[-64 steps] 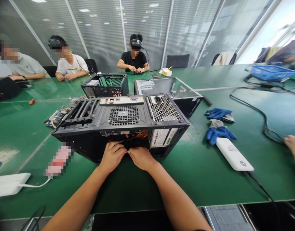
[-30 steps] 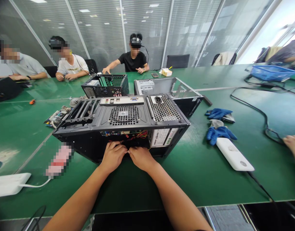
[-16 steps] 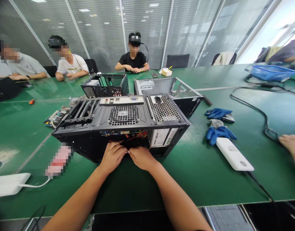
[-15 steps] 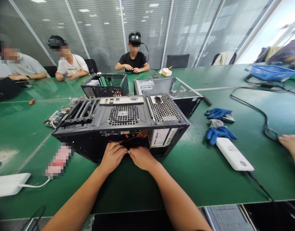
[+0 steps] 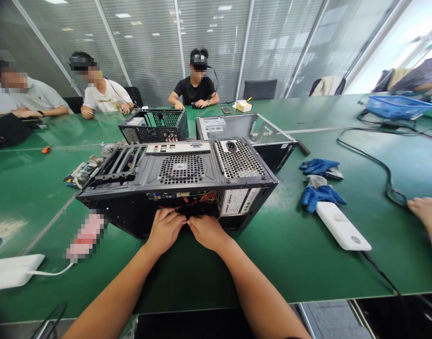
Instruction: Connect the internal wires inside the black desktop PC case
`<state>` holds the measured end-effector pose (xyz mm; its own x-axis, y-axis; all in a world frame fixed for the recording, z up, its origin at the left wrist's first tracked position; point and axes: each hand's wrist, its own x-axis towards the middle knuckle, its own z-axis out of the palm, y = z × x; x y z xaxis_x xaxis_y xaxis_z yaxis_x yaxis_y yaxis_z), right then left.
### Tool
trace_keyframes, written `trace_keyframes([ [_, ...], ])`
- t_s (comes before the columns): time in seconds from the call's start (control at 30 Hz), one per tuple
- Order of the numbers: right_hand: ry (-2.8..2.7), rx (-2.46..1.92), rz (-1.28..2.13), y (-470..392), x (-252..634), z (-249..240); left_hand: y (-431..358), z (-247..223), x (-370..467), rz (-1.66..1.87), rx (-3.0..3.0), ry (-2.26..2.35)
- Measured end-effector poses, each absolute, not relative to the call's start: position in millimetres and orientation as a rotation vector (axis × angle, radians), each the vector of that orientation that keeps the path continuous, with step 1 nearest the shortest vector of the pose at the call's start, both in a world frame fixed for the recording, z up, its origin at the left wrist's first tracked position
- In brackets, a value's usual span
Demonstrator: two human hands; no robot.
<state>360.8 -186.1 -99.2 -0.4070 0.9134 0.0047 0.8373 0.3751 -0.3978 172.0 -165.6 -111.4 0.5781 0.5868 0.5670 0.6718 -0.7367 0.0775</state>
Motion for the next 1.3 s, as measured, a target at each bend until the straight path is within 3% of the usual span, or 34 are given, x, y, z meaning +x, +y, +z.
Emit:
trace_keyframes([
  [1.3, -2.422, -1.537, 0.483, -185.2, 361.3, -103.7, -165.0, -113.8, 172.3, -0.81, -2.742, -1.165],
])
